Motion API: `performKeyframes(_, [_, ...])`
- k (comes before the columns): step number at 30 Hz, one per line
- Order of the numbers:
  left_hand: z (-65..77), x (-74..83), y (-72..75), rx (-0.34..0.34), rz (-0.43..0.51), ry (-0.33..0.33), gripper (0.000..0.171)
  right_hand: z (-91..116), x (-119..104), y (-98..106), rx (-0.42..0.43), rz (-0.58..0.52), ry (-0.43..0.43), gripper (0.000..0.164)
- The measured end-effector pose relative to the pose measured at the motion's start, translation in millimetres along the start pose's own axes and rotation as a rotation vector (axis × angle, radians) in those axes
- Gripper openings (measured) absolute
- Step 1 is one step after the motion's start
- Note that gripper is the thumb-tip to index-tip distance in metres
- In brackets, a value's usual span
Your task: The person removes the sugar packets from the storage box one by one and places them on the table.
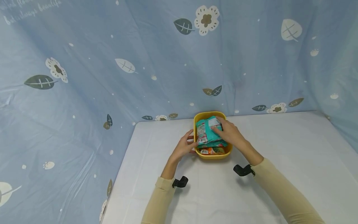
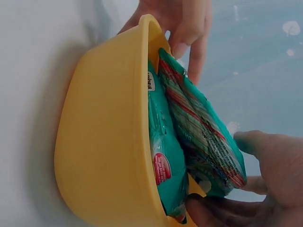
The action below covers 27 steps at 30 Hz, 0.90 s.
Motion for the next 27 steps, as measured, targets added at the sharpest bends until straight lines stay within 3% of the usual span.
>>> performKeyframes(12, [-26.6,-35.4,-1.0,0.008,-0.019,0.018,0.075,-3.8,0.9,-6.7,-0.035,-0.079,-0.005,0.072])
performKeyframes(27, [-25.9,-33.0,-0.9,0.015,0.009,0.007,0.073,-10.1,3.3,-13.1,-0.174,-0.19,-0.096,0.072])
Point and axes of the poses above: each hand's wrist, its own z-axis away from the middle knuckle, its own y-axis out of the back of the hand, x = y × z, the point moved 5 cm from there along -z, towards the middle knuckle, and after that the axes turned 4 degrees about x, right-handed, at the moved point
